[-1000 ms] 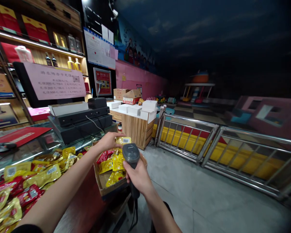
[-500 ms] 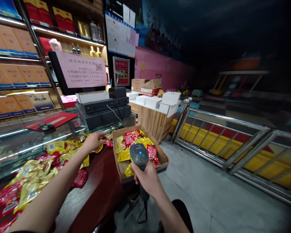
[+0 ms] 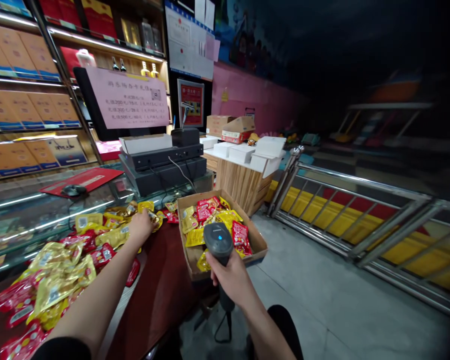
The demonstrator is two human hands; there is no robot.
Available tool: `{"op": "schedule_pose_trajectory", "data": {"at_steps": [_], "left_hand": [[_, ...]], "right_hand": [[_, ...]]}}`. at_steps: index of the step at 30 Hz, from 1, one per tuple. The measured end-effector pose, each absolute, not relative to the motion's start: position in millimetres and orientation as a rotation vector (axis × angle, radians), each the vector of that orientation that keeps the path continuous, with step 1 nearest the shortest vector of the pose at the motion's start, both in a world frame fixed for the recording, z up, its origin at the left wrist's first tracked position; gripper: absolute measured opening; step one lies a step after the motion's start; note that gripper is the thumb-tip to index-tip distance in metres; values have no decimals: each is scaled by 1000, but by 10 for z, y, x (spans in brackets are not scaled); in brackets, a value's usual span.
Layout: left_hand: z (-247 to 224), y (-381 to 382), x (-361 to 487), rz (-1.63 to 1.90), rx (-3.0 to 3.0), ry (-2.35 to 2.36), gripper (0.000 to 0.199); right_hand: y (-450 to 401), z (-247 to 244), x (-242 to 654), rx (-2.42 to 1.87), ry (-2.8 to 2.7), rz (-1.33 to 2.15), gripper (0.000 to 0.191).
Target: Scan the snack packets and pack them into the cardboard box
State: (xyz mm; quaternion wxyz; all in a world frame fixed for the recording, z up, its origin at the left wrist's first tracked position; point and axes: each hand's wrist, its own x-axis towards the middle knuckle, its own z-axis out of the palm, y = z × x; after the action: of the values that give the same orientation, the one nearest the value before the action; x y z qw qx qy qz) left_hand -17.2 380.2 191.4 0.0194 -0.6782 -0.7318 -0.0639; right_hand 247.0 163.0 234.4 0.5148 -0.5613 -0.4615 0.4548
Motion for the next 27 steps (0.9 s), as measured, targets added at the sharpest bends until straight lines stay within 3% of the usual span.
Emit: {"op": "schedule_pose_trajectory", "data": {"at_steps": [6,11,13,16,19,21,27], "left_hand": [[1854,3804,-139,-284,-2031,-2233,70],[1913,3782,-170,-459,-2149,-2382,49],[1987,3737,-139,-676,-2184,-2459,44],[2151,3608,50,-1290,-2340,-2459,52],[2331,3421,437,-1924,-2625,-2193,68],[2425,3282,766,-2201,-2772,-2029,68],[2532,2955,1652,-2599,-3113,-1676,56]], "right_hand": [[1612,2343,2520,-1345,-1083,1086,45],[1574,2341,2537,-1325,-1062,1085,46],[1558,2349,2553,-1322,-1046,1081,47],[1534,2368,2581,-1316,-1058,1068,45],[1509,2387,2604,-1301,-1085,1044,41],[1494,2401,2617,-1294,-1093,1030,38],[1468,2527,2694,-1295,-1037,976,32]]}}
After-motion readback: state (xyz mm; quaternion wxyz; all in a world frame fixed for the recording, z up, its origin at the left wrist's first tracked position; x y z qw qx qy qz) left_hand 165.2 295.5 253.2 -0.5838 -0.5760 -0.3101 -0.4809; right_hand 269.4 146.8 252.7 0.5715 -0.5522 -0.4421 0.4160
